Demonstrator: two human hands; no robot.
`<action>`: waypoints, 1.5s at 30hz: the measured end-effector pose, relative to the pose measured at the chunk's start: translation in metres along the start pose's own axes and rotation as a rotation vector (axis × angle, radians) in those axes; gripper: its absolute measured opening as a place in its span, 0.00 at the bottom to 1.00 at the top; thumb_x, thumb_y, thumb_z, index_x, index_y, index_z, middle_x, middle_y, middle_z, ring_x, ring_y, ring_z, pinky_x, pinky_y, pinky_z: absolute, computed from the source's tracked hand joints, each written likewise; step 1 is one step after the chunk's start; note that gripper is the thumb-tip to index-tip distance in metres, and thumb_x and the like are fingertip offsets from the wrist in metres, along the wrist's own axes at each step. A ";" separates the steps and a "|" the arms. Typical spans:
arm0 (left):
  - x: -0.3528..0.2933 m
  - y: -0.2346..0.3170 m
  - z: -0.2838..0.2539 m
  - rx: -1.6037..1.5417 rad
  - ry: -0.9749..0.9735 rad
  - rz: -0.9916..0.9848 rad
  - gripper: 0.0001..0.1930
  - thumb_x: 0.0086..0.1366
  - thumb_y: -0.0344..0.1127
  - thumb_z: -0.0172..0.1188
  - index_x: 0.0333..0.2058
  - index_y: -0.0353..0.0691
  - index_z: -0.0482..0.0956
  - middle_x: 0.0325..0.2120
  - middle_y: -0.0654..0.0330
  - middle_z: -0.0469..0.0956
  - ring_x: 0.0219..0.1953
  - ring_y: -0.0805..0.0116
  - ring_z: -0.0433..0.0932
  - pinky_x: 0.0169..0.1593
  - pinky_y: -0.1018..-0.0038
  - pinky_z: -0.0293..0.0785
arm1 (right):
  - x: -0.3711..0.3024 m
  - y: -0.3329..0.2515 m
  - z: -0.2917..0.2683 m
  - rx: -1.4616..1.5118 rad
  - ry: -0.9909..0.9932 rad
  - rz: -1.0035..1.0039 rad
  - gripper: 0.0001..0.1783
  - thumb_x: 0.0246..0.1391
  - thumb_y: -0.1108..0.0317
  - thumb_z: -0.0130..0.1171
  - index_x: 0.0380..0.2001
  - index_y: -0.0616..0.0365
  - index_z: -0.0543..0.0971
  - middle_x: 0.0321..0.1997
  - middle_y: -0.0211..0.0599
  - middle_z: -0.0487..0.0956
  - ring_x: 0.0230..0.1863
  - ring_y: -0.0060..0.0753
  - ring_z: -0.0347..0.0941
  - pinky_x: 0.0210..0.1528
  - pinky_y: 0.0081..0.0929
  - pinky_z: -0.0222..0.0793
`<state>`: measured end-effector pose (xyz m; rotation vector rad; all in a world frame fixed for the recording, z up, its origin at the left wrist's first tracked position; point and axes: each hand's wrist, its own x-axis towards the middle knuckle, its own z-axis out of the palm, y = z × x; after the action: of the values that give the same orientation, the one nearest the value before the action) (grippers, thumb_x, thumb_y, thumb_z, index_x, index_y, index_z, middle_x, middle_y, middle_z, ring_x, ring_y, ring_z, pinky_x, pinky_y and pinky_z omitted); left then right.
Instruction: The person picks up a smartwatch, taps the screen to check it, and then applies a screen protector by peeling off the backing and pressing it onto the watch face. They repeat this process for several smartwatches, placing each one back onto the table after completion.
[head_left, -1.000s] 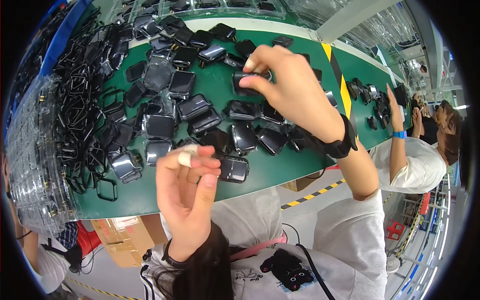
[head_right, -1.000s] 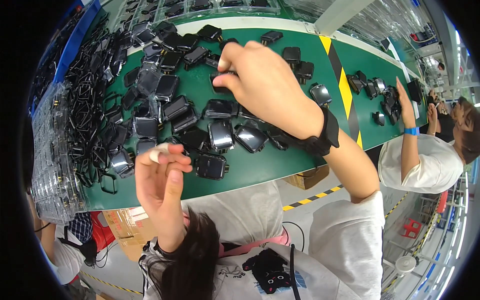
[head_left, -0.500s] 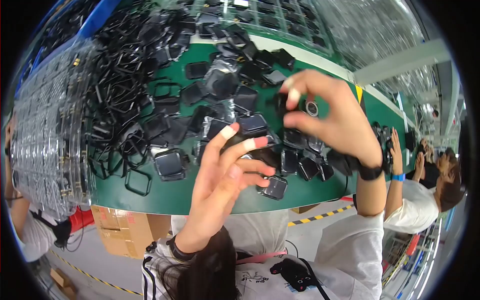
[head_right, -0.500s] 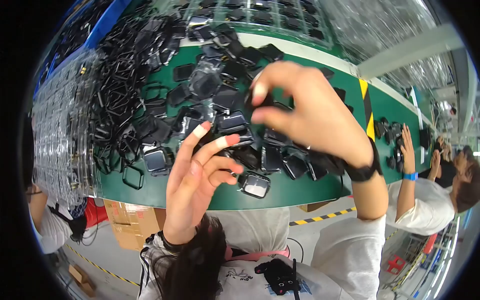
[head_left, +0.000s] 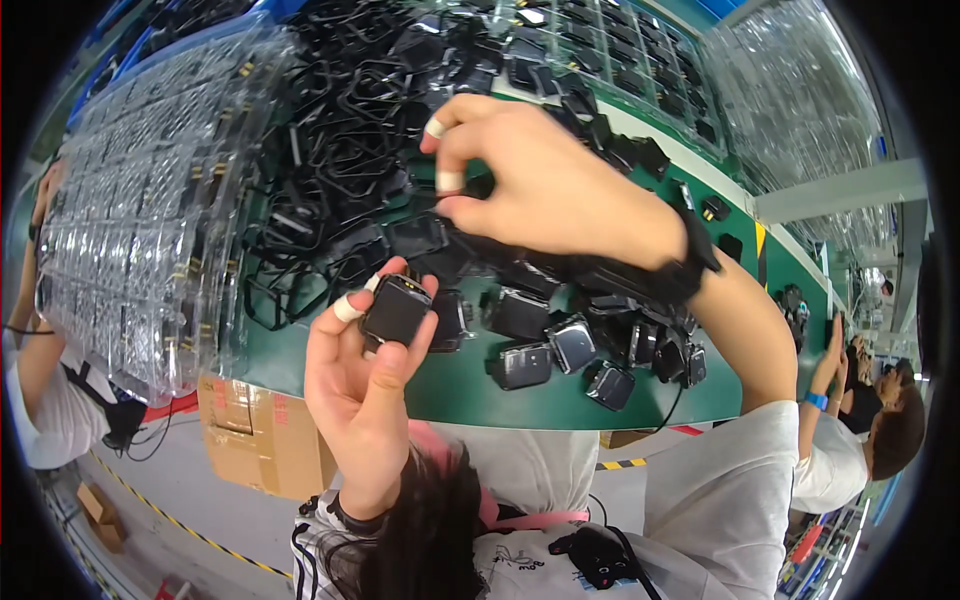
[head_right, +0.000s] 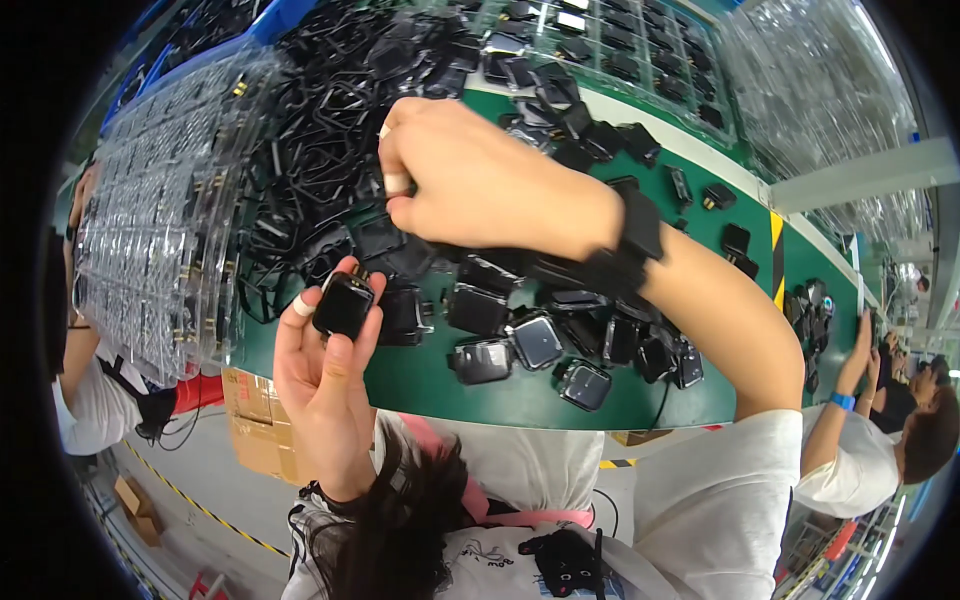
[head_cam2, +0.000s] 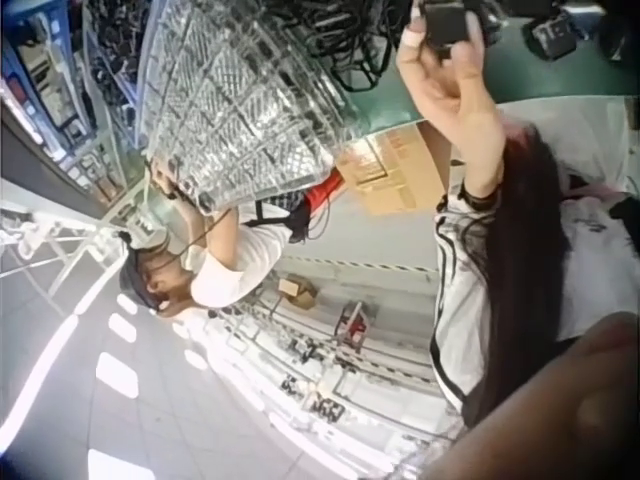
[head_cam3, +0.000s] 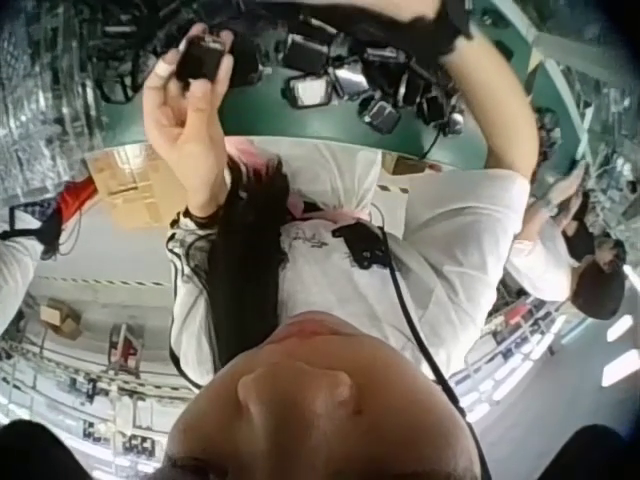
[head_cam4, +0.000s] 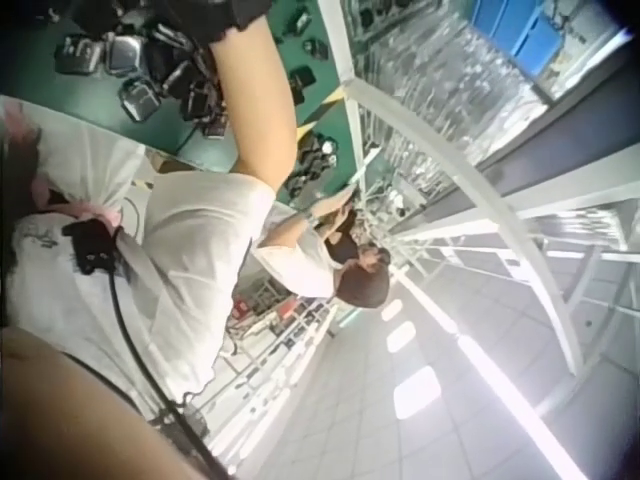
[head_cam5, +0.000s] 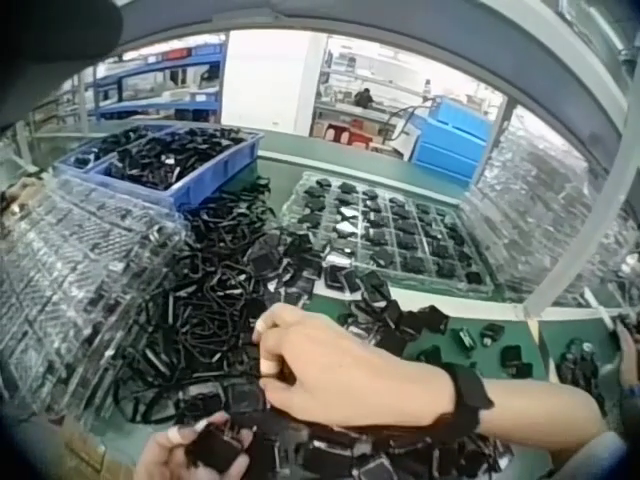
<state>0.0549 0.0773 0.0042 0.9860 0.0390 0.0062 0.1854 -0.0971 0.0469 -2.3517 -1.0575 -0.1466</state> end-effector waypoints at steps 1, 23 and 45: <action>-0.001 0.003 -0.003 0.004 0.022 0.006 0.24 0.63 0.26 0.53 0.57 0.32 0.57 0.56 0.40 0.61 0.56 0.47 0.67 0.57 0.60 0.68 | 0.002 -0.013 -0.008 0.015 -0.010 -0.015 0.04 0.43 0.76 0.60 0.26 0.63 0.76 0.39 0.46 0.74 0.33 0.40 0.74 0.35 0.24 0.70; -0.009 -0.003 -0.011 -0.151 -0.091 0.003 0.24 0.61 0.25 0.56 0.55 0.26 0.61 0.52 0.42 0.68 0.53 0.51 0.71 0.53 0.60 0.72 | -0.017 -0.042 0.008 0.776 -0.142 0.374 0.10 0.45 0.76 0.62 0.32 0.64 0.75 0.32 0.37 0.74 0.25 0.24 0.72 0.26 0.21 0.66; -0.018 -0.002 0.005 -0.124 -0.119 0.043 0.22 0.64 0.31 0.54 0.55 0.30 0.62 0.53 0.41 0.67 0.52 0.45 0.71 0.51 0.55 0.73 | -0.087 -0.100 -0.031 0.016 0.251 -0.360 0.12 0.31 0.80 0.66 0.24 0.63 0.75 0.32 0.41 0.70 0.42 0.54 0.76 0.39 0.38 0.79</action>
<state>0.0367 0.0714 0.0063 0.8620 -0.0909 -0.0099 0.0578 -0.1173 0.0896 -2.0414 -1.3338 -0.5490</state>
